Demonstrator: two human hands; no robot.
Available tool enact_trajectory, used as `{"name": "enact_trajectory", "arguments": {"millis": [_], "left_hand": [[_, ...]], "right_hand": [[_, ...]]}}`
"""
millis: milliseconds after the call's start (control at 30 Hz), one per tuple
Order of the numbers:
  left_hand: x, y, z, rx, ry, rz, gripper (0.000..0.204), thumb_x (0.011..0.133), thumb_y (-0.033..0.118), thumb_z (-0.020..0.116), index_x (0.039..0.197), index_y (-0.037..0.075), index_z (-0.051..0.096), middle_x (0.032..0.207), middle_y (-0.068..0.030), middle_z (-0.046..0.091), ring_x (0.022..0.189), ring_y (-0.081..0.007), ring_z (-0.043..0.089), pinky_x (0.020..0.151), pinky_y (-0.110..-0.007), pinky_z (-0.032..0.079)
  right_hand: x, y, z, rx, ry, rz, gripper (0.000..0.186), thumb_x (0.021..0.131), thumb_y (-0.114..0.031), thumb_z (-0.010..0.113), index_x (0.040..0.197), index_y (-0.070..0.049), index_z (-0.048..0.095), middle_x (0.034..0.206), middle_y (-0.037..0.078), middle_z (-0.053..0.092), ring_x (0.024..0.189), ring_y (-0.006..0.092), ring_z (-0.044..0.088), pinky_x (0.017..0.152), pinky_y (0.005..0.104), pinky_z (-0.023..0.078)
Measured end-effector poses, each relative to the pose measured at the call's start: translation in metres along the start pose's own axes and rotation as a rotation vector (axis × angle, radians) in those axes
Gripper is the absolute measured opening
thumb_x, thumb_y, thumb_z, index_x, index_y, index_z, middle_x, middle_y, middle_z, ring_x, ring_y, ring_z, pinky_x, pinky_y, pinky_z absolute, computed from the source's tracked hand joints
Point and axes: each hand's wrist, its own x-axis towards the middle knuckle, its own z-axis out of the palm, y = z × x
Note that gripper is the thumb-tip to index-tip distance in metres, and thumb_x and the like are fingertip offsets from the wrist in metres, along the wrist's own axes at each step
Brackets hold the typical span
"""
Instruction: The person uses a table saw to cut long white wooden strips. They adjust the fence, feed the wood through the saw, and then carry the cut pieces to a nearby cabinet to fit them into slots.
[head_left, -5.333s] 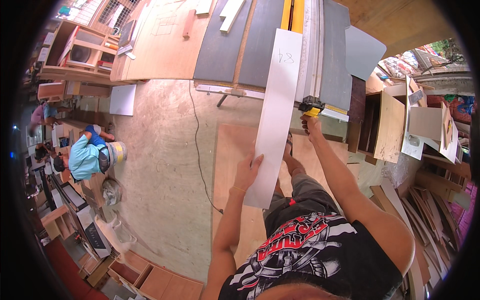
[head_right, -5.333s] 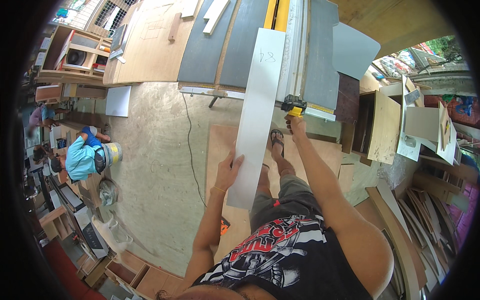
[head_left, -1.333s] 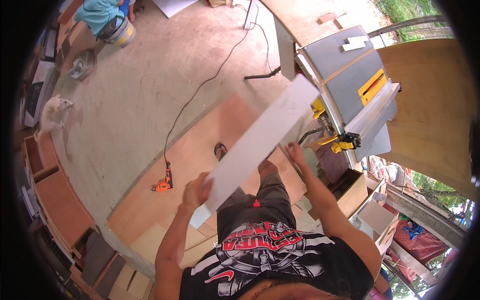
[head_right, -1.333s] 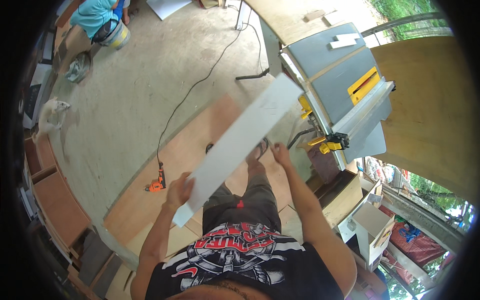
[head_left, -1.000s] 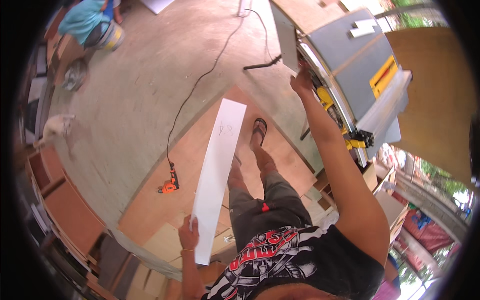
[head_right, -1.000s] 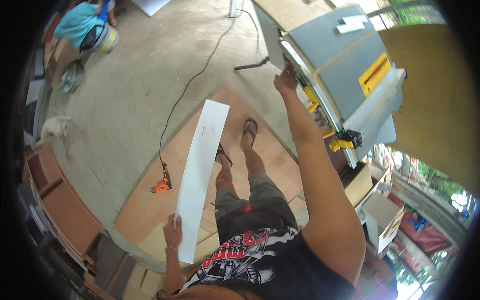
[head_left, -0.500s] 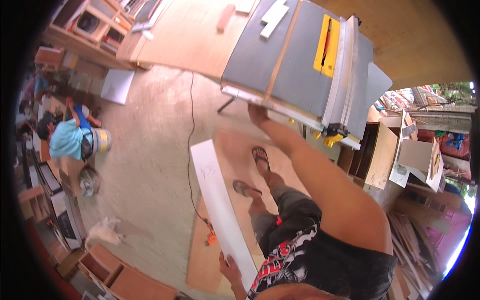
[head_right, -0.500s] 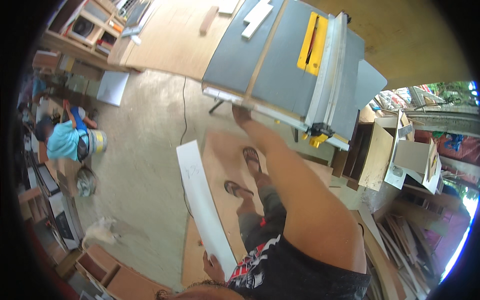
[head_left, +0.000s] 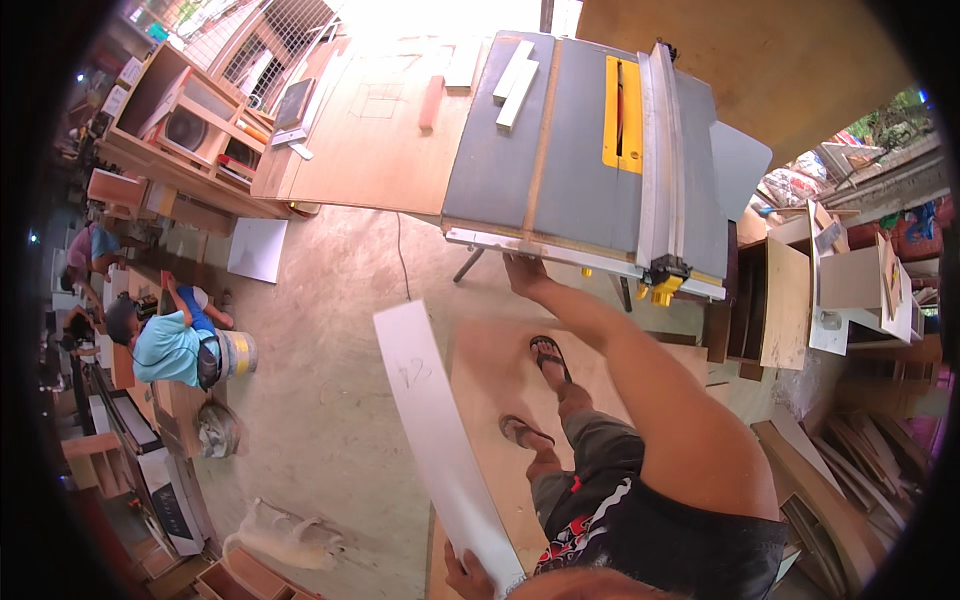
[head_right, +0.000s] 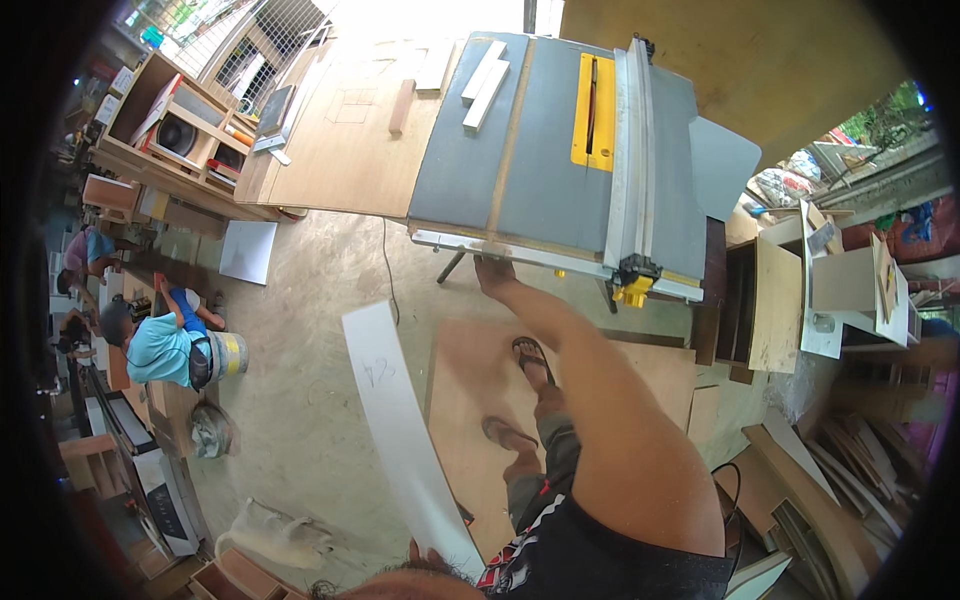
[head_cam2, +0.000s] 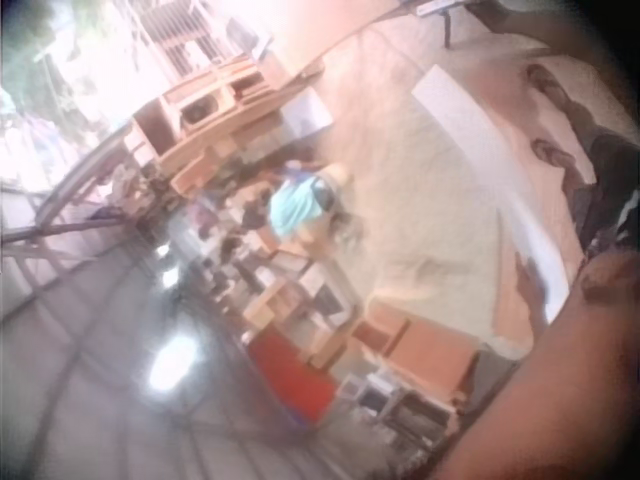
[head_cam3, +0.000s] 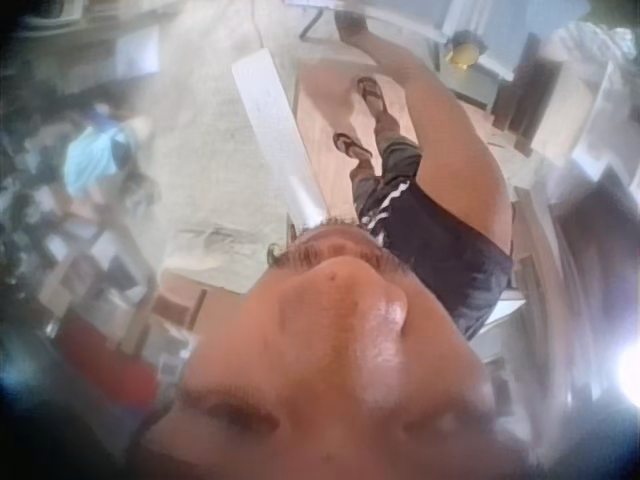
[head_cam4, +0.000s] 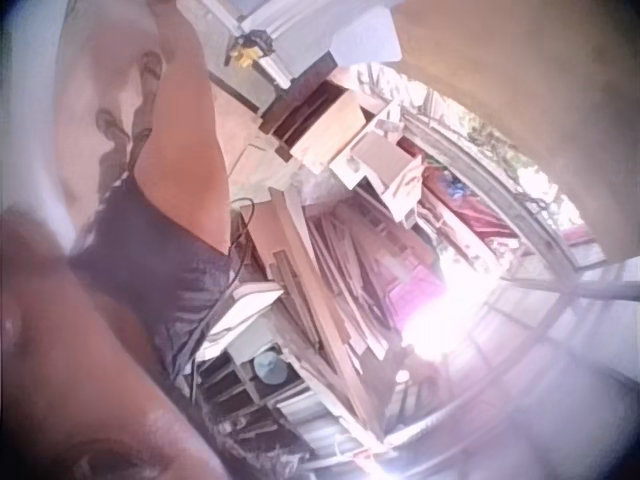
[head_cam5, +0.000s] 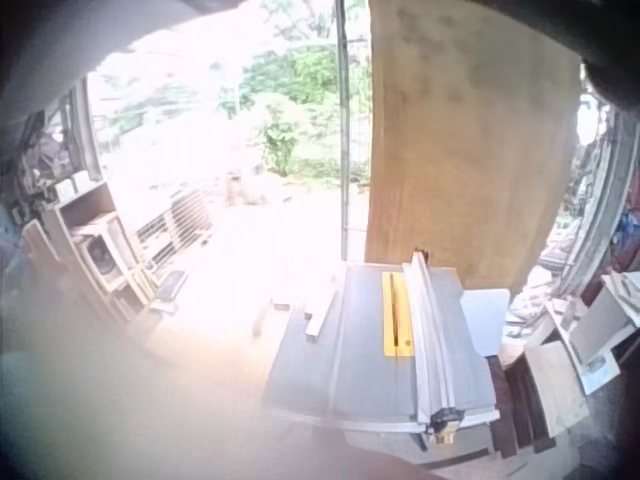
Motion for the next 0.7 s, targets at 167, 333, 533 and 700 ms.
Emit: {"name": "enact_trajectory", "arguments": {"millis": [167, 333, 533, 700], "left_hand": [[0.057, 0.039, -0.001, -0.199, -0.032, 0.453, 0.05, 0.096, 0.009, 0.058, 0.145, -0.002, 0.049, 0.118, -0.026, 0.069, 0.099, -0.0295, 0.071, 0.081, -0.036, 0.055], [0.118, 0.138, 0.065, -0.201, -0.159, 0.848, 0.05, 0.1, 0.014, 0.058, 0.149, 0.01, 0.048, 0.113, -0.0264, 0.069, 0.097, -0.0363, 0.072, 0.079, -0.039, 0.054], [0.121, 0.182, 0.144, -0.117, -0.354, 0.823, 0.052, 0.103, 0.024, 0.056, 0.152, 0.012, 0.044, 0.131, -0.024, 0.063, 0.116, -0.0373, 0.065, 0.094, -0.038, 0.052], [0.121, 0.184, 0.173, -0.062, -0.264, 0.942, 0.051, 0.103, 0.032, 0.055, 0.15, 0.015, 0.046, 0.09, -0.0234, 0.07, 0.081, -0.0401, 0.069, 0.074, -0.047, 0.053]], "right_hand": [[-0.113, -0.019, -0.152, 0.443, -0.875, -0.127, 0.037, 0.089, -0.03, 0.065, 0.117, -0.007, 0.067, 0.117, 0.022, 0.069, 0.105, 0.0412, 0.066, 0.089, 0.0485, 0.053], [-0.208, 0.024, -0.302, 0.609, -0.574, 0.2, 0.029, 0.09, -0.032, 0.064, 0.097, -0.005, 0.074, 0.1, 0.018, 0.073, 0.094, 0.037, 0.069, 0.083, 0.0469, 0.054], [-0.14, 0.115, -0.387, 0.3, -0.054, 0.252, 0.028, 0.093, -0.026, 0.063, 0.108, -0.004, 0.071, 0.107, 0.017, 0.071, 0.11, 0.037, 0.063, 0.093, 0.049, 0.05], [-0.063, 0.169, -0.347, -0.105, -0.156, 0.091, 0.041, 0.096, -0.027, 0.06, 0.13, -0.004, 0.06, 0.142, 0.013, 0.056, 0.143, 0.0322, 0.038, 0.112, 0.0619, 0.032]]}}
